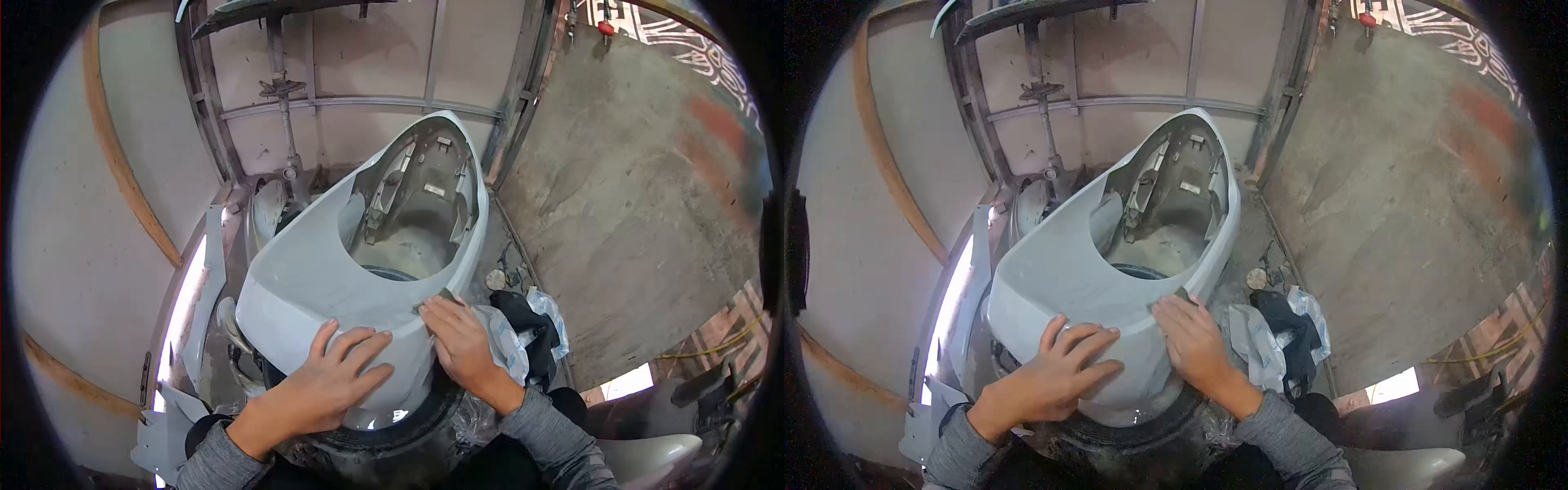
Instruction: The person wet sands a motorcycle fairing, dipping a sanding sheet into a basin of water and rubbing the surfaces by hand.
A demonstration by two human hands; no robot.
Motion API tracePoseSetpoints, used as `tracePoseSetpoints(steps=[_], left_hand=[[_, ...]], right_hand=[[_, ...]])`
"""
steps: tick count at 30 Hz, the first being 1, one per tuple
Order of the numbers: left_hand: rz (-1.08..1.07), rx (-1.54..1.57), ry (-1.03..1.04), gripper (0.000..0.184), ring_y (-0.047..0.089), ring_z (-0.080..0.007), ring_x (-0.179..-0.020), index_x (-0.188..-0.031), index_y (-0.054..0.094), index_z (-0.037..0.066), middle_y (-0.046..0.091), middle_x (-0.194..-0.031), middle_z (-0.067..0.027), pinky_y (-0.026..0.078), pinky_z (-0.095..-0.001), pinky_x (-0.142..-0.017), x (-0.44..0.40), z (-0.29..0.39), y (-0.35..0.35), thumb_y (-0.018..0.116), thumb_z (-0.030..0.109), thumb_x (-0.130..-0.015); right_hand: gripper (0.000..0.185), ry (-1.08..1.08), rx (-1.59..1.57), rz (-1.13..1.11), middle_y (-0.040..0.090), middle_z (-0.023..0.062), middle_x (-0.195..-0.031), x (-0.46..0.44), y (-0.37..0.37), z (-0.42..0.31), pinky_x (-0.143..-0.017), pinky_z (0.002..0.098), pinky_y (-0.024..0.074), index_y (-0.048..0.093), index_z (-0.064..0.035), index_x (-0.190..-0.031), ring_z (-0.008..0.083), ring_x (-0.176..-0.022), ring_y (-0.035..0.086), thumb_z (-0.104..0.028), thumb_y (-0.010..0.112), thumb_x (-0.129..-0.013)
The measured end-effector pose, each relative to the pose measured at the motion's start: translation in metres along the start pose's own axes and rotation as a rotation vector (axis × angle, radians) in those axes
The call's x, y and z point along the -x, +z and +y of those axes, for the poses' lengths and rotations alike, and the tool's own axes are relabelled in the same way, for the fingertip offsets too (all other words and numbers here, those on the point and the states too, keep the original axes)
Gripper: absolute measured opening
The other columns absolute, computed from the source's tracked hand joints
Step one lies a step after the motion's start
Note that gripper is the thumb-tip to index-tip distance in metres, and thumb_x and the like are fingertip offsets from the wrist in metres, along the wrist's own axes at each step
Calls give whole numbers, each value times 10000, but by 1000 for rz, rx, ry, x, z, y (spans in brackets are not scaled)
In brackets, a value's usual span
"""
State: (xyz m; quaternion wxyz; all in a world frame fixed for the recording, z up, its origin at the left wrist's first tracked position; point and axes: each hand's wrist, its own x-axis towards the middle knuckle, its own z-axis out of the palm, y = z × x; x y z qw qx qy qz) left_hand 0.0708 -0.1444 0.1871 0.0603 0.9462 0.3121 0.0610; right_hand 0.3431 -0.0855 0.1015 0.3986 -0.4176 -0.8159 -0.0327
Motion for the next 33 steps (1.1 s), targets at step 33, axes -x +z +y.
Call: tracePoseSetpoints(steps=[33], left_hand=[[-51, -129, -35, 803, 450, -305, -1326, -1489, 440, 203, 423, -1503, -134, 345, -491, -1041, 32, 12, 55, 740, 144, -747]], right_hand=[[233, -186, -77, -128, 685, 185, -1085, 29, 22, 1, -992, 495, 478, 695, -2, -1014, 364, -1104, 631, -55, 563, -831]])
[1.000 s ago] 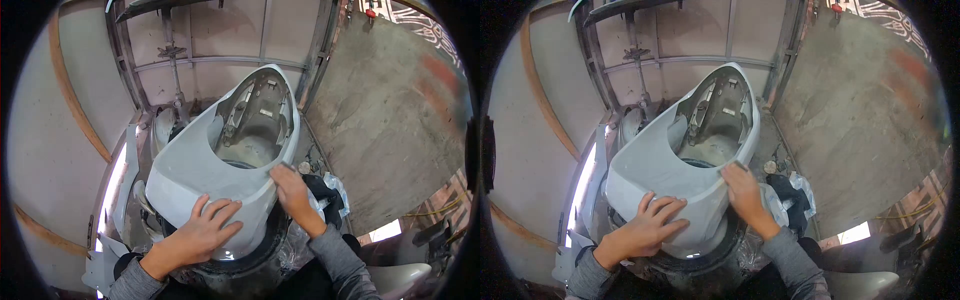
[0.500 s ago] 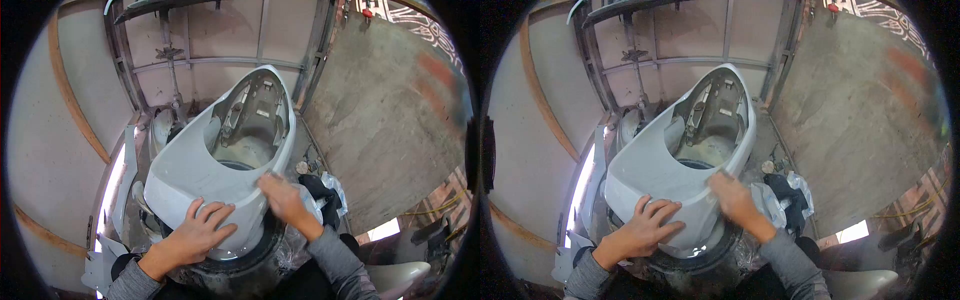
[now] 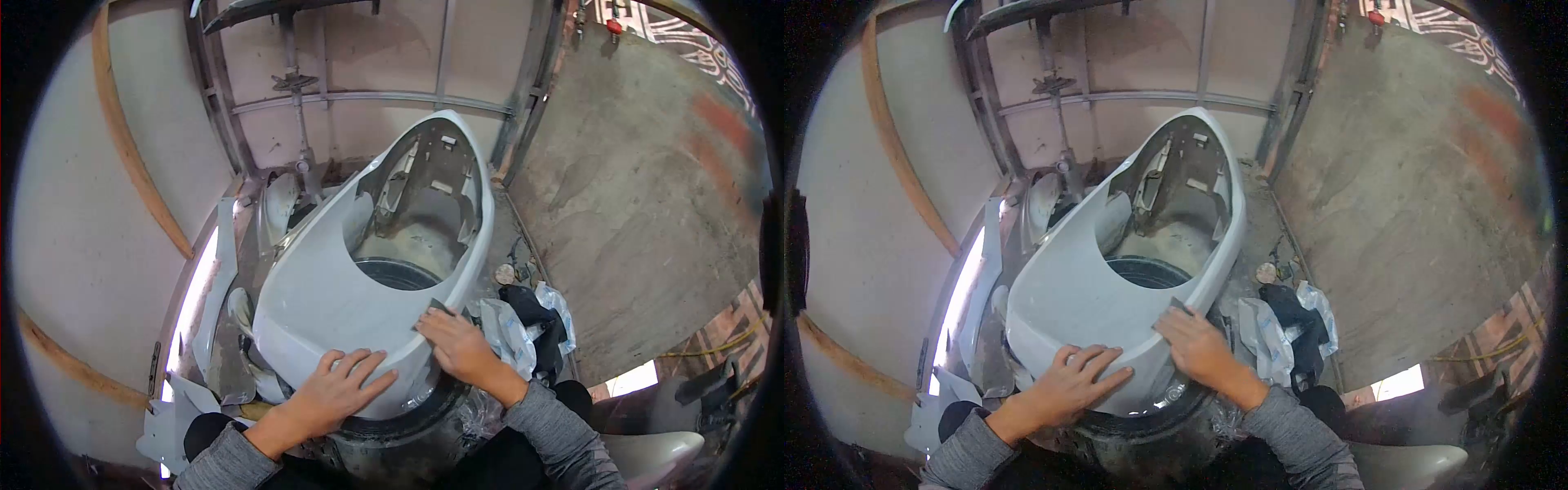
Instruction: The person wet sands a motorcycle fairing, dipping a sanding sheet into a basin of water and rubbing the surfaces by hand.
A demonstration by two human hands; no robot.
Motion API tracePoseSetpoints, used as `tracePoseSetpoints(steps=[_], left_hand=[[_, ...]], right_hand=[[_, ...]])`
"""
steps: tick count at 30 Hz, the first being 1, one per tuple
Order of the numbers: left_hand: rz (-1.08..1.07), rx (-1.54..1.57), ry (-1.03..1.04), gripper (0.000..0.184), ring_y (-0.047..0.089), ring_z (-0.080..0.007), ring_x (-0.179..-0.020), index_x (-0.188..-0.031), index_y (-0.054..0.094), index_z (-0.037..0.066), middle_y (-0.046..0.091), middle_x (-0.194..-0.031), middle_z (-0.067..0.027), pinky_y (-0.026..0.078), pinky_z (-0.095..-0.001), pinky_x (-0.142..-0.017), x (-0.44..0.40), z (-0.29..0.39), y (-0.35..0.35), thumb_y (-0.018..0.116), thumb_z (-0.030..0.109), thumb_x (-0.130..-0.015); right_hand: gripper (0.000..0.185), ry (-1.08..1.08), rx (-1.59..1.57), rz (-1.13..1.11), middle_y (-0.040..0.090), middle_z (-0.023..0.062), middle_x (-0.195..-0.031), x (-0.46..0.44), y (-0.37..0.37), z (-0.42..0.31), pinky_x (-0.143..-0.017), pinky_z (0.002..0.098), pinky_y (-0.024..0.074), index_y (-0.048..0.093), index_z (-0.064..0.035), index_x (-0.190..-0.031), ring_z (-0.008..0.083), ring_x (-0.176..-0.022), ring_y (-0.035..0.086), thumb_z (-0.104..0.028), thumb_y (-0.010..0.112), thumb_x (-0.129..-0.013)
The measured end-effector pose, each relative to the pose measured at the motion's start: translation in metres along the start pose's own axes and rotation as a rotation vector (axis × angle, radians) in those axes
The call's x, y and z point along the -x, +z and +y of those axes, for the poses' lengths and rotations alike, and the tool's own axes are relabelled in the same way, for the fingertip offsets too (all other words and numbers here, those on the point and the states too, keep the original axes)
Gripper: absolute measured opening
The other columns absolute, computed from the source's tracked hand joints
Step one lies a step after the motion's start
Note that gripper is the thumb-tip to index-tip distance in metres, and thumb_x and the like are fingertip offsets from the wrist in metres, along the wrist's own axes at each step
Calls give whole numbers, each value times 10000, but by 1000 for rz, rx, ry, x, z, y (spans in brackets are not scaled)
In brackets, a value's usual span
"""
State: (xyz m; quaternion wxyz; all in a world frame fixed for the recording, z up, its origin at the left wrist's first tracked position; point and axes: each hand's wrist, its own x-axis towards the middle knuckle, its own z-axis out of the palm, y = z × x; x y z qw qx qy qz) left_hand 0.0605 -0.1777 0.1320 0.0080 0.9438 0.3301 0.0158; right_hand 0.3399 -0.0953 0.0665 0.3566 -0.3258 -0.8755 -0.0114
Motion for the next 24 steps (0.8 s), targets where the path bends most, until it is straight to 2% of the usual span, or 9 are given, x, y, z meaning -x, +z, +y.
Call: tracePoseSetpoints(steps=[4, 6, 7, 10, 12, 16, 18, 20, 24], left_hand=[[83, 6, 8, 788, 477, -290, -1303, -1523, 394, 167, 421, -1502, -152, 369, -461, -1014, -4, 16, 23, 690, 168, -793], [28, -35, -9, 773, 485, -290, -1294, -1530, 377, 149, 443, -1479, -163, 377, -452, -1013, 0, 19, 18, 664, 151, -812], [32, -31, -14, 753, 488, -285, -1292, -1523, 379, 132, 452, -1472, -161, 381, -446, -1017, 5, 17, 23, 650, 139, -821], [65, -36, -32, 727, 511, -267, -1264, -1500, 399, 81, 485, -1442, -152, 403, -422, -1009, 13, 17, 57, 652, 163, -823], [105, -47, -52, 728, 530, -254, -1237, -1484, 418, 48, 510, -1420, -144, 420, -405, -998, 15, 14, 75, 668, 197, -817], [189, -134, -44, 707, 532, -246, -1236, -1448, 442, -5, 533, -1400, -145, 416, -392, -1036, 17, 10, 90, 667, 195, -809], [218, -100, -76, 554, 562, -234, -1210, -1388, 490, -22, 581, -1349, -130, 425, -407, -1019, 24, 7, 98, 576, 137, -865], [199, -102, -81, 570, 546, -250, -1235, -1389, 478, -40, 565, -1368, -136, 410, -420, -1048, 28, 7, 100, 582, 137, -857], [201, -127, -119, 585, 494, -296, -1296, -1395, 474, -18, 540, -1369, -142, 354, -461, -1115, 37, 9, 106, 595, 140, -846]], right_hand=[[195, 300, 104, -245, 707, 168, -1035, -12, -7, 26, -909, 478, 510, 707, -11, -942, 373, -1009, 657, -69, 599, -790], [245, 280, 102, -564, 705, 172, -1049, -16, 0, -24, -947, 474, 505, 704, -4, -993, 364, -997, 664, -92, 592, -795], [298, 74, -24, -427, 705, 173, -1059, -5, 14, -36, -988, 460, 497, 697, -7, -1057, 357, -1001, 663, -108, 593, -797], [319, 121, -284, -541, 703, 184, -1108, -8, 14, -46, -1016, 455, 482, 688, 0, -1096, 354, -1027, 663, -145, 567, -838], [334, 223, -8, -759, 699, 191, -1106, -20, 15, -32, -1026, 461, 474, 675, 17, -1102, 368, -1053, 655, -173, 563, -853], [308, -15, -5, -621, 705, 183, -992, -9, 43, -39, -1007, 476, 481, 690, 9, -1043, 381, -982, 663, -201, 568, -853], [285, -13, -171, -571, 695, 192, -1010, -7, 51, -42, -989, 495, 476, 676, 4, -1021, 378, -979, 655, -196, 567, -850], [269, 215, -51, -708, 678, 192, -899, -8, 61, -25, -917, 512, 489, 667, 21, -944, 414, -904, 660, -202, 562, -835], [290, 27, -84, -684, 684, 210, -969, 0, 84, -44, -926, 508, 482, 640, 17, -1031, 418, -934, 651, -191, 524, -867]])
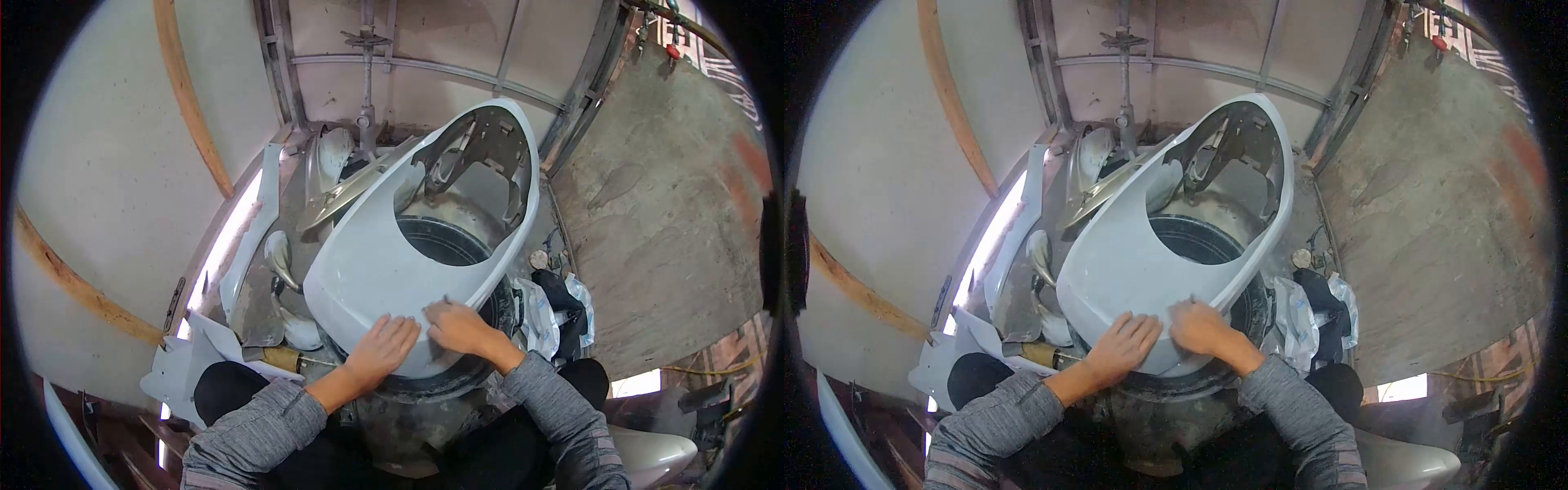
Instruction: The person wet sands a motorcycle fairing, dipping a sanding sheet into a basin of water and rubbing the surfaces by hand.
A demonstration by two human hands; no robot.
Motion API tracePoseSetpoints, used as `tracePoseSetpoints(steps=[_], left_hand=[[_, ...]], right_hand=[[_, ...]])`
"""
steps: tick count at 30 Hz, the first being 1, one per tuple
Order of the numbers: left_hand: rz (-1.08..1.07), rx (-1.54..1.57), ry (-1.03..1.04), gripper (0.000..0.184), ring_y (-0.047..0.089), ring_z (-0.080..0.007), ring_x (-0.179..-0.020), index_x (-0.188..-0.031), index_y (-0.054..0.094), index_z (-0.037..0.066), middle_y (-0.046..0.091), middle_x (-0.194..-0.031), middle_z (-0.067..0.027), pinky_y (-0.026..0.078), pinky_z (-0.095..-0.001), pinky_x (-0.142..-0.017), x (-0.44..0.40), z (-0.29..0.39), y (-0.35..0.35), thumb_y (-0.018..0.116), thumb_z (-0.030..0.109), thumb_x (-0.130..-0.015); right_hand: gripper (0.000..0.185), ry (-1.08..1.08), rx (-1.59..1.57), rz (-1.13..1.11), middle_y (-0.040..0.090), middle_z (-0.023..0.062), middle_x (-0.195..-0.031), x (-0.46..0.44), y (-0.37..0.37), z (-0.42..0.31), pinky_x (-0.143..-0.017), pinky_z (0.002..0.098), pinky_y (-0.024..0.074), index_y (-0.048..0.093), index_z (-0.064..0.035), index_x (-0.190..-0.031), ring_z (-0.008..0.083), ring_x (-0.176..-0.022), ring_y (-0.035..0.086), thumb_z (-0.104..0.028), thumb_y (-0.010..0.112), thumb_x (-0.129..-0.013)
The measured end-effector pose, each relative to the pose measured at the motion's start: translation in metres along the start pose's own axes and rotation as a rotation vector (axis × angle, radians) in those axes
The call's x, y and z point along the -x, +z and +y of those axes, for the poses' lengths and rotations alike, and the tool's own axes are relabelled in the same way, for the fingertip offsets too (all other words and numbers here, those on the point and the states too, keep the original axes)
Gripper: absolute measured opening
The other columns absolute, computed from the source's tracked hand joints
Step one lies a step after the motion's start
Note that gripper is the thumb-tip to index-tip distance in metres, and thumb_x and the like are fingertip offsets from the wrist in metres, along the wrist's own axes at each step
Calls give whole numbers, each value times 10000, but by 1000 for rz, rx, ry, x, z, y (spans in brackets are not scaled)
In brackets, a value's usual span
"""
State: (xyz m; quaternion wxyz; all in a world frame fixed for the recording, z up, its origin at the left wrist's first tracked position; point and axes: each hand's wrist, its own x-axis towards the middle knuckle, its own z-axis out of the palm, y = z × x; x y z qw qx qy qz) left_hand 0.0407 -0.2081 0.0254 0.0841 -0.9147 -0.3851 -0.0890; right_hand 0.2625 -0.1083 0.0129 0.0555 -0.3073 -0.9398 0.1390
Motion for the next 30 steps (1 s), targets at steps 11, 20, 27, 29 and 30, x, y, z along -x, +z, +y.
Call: tracePoseSetpoints(steps=[11, 20, 27, 29, 30], left_hand=[[225, 315, -716, 936, 374, -431, -1380, -1399, 482, -12, 470, -1425, -263, 292, -541, -1142, 8, -66, 30, 804, 540, -715], [285, 1260, -1500, 935, 623, -372, -1113, -1377, 419, -163, 582, -1280, -293, 508, -431, -928, 39, -150, 69, 812, 373, -718], [368, 1302, -1479, 862, 656, -364, -1107, -1337, 505, -155, 597, -1308, -305, 517, -410, -932, 15, -145, 32, 779, 359, -702], [341, 1294, -1481, 852, 653, -362, -1118, -1332, 515, -151, 598, -1308, -303, 511, -412, -943, 9, -136, 11, 773, 364, -704], [304, 1238, -1507, 837, 647, -356, -1133, -1328, 520, -149, 599, -1306, -305, 504, -410, -954, 5, -128, -8, 772, 352, -707]], right_hand=[[495, 54, 210, 112, 670, 254, -1033, 3, 26, -5, -1026, 494, 444, 651, 68, -1099, 408, -1058, 632, -382, 565, -912], [594, -7, 267, 42, 647, 160, -1134, 12, 8, -11, -1090, 498, 426, 576, -38, -1246, 346, -1144, 609, -254, 792, -737], [620, 35, 288, 47, 666, 88, -1130, 24, -37, -9, -1058, 469, 458, 619, -79, -1205, 294, -1123, 627, -212, 835, -640], [616, 33, 293, 60, 671, 90, -1130, 28, -39, -9, -1057, 463, 461, 625, -80, -1200, 298, -1121, 629, -214, 834, -637], [612, 28, 292, 74, 675, 93, -1130, 29, -40, -8, -1055, 457, 463, 631, -81, -1195, 302, -1119, 632, -217, 834, -633]])
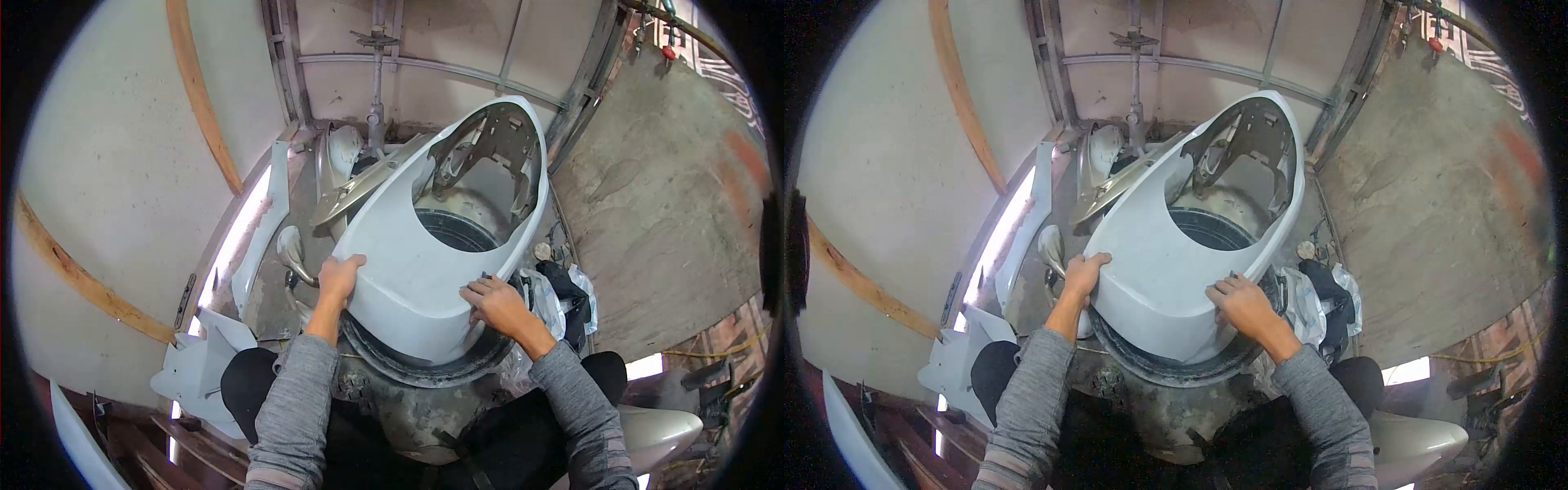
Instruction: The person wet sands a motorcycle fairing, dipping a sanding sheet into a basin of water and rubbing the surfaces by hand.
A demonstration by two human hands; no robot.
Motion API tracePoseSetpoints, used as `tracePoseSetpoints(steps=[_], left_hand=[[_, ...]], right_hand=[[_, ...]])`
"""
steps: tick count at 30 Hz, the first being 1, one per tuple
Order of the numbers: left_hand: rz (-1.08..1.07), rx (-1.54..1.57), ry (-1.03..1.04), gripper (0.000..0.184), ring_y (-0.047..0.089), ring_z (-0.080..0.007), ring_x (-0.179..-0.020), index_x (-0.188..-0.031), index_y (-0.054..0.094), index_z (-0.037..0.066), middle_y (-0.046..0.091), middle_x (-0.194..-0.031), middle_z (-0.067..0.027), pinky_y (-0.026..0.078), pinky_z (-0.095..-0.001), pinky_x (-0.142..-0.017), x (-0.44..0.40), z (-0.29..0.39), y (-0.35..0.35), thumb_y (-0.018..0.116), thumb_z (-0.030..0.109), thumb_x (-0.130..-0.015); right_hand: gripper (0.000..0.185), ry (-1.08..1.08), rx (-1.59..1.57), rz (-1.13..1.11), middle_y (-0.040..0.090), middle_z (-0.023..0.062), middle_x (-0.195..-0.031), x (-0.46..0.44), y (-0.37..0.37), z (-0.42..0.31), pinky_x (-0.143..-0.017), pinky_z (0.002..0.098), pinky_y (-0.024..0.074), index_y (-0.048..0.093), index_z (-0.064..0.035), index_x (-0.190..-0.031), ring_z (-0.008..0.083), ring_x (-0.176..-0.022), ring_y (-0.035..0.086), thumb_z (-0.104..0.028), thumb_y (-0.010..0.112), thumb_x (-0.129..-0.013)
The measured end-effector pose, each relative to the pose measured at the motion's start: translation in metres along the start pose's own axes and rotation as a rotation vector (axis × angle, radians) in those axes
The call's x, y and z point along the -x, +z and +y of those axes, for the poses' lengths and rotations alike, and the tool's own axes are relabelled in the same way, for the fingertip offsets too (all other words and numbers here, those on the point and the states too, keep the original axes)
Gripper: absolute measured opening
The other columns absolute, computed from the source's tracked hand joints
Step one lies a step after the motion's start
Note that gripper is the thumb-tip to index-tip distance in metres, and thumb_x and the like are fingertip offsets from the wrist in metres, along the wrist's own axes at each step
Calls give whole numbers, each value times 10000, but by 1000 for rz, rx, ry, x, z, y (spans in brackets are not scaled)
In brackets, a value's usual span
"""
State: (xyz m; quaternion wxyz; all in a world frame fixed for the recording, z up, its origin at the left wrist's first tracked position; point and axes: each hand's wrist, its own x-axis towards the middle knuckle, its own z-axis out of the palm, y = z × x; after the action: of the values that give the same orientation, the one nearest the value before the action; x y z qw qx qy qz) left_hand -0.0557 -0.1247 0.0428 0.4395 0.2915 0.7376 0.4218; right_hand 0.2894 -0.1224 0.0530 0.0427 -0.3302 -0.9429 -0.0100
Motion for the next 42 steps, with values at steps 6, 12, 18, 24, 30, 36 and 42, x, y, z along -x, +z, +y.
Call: tracePoseSetpoints(steps=[6, 12, 18, 24, 30, 36, 42], left_hand=[[81, 90, 78, 784, 628, -344, -1162, -1345, 494, -140, 599, -1299, -290, 494, -408, -972, 9, 2, 32, 770, 271, -737], [-11, 237, 7, 899, 622, -353, -1145, -1436, 342, -110, 542, -1335, -275, 523, -429, -952, 14, 16, 35, 793, 224, -734], [-35, 280, -83, 970, 609, -368, -1157, -1463, 234, -101, 493, -1370, -277, 540, -451, -946, 31, 42, 42, 799, 228, -746], [-324, 519, -106, 880, 612, -373, -1173, -1444, 314, -87, 517, -1364, -256, 533, -569, -929, 28, 64, 22, 801, 250, -794], [-313, 592, -50, 784, 594, -353, -1201, -1419, 388, -49, 532, -1370, -213, 533, -540, -943, 72, 35, 76, 761, 357, -862], [-96, 587, -185, 1203, 461, -372, -1334, -1506, 113, -134, 360, -1492, -294, 408, -415, -1092, 80, -1, 91, 856, 435, -750], [-160, 624, -287, 1175, 526, -365, -1245, -1506, 51, -115, 405, -1434, -286, 461, -499, -1031, 68, -39, 86, 809, 340, -733]], right_hand=[[301, -23, -79, 162, 674, 97, -998, 16, -32, 39, -955, 442, 502, 678, -75, -1027, 309, -1030, 646, -143, 739, -740], [180, 110, -168, 206, 716, 152, -961, 8, -25, 71, -834, 441, 538, 741, -54, -977, 355, -970, 659, -136, 678, -831], [183, 215, -348, 297, 725, 165, -978, -2, -20, 44, -848, 451, 530, 747, -47, -1012, 365, -942, 668, -160, 660, -897], [209, 377, -414, 413, 732, 175, -968, -7, -51, 46, -830, 426, 535, 739, -20, -1021, 373, -885, 685, -176, 641, -922], [238, 554, -523, 354, 732, 200, -945, 10, -75, 54, -802, 396, 541, 743, -3, -1010, 369, -844, 709, -199, 648, -914], [390, 462, -614, 162, 740, 200, -1000, 28, -55, 17, -856, 399, 530, 730, 19, -1069, 339, -893, 713, -342, 643, -948], [594, 108, -559, 68, 626, 236, -1303, 28, -62, -22, -965, 475, 466, 619, -8, -1299, 395, -1105, 639, -505, 557, -979]])
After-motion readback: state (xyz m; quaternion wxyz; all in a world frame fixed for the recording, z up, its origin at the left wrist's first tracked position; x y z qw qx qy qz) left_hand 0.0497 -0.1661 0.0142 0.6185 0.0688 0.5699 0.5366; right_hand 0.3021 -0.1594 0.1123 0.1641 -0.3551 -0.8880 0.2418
